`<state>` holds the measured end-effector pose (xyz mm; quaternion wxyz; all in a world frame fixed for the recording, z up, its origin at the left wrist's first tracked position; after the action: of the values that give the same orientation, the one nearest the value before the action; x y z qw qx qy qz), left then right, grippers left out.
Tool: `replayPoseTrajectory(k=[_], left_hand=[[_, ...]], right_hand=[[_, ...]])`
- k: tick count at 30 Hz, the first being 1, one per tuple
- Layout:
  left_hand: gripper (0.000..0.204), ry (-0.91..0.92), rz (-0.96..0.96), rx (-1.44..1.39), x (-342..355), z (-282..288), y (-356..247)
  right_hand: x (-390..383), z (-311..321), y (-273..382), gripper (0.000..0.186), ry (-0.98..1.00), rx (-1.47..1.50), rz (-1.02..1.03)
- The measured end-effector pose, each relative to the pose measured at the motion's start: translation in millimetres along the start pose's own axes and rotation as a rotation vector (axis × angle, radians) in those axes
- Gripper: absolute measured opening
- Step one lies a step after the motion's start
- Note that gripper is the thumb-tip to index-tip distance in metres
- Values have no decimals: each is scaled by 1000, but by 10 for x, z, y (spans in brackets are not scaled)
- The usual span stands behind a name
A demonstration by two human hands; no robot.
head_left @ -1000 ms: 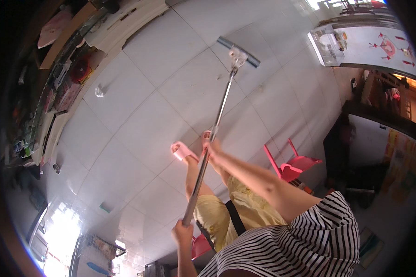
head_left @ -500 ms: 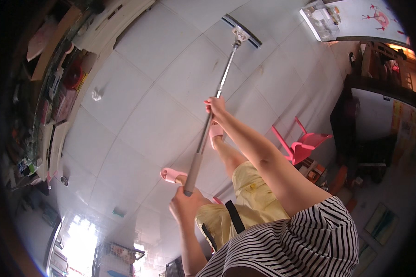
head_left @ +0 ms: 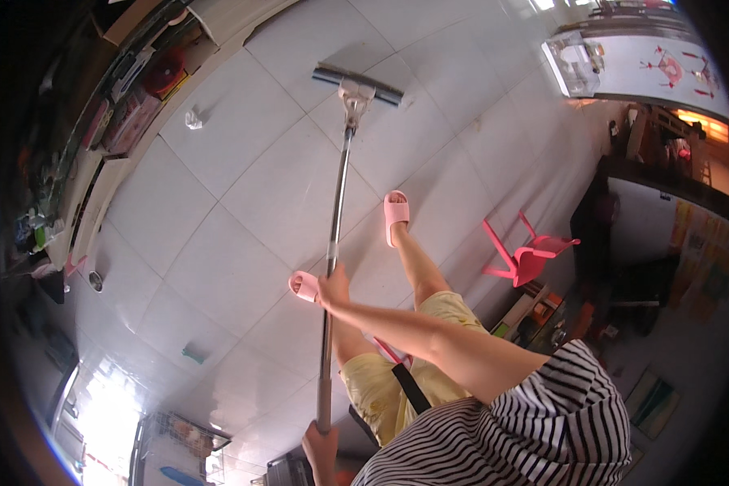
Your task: The person mops a tiled floor using a flat mop, moving around furniture and a gas cylinder. They pause to pick up a small piece of debris from the floor with their hand and then resume mopping.
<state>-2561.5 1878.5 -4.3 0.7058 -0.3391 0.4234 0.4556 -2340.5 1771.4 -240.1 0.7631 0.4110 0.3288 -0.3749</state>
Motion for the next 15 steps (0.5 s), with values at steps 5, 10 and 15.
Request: replayPoseTrajectory(k=[5,10,15], left_hand=[[20,-20,-50,-5,201,-11,-214],[27,70,-263,-182,643,-257,-1395],[33,166,-176,-219,462,-464,-1645]], right_hand=[[538,-22,11,13,-144,25,171],[1445,698,1070,19,-60,40,62],[1541,1114,1045,19,16,-141,54]])
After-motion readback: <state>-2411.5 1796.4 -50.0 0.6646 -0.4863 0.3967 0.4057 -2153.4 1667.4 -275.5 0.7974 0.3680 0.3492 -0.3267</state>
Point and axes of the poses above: each hand's wrist, its own x-axis towards the middle knuckle, its own z-axis out of the back of the hand, y = z × x, the point moved 3 cm from there along x, towards the middle knuckle, and after that the axes turned 1 degree about -x, right-handed, at the moved point
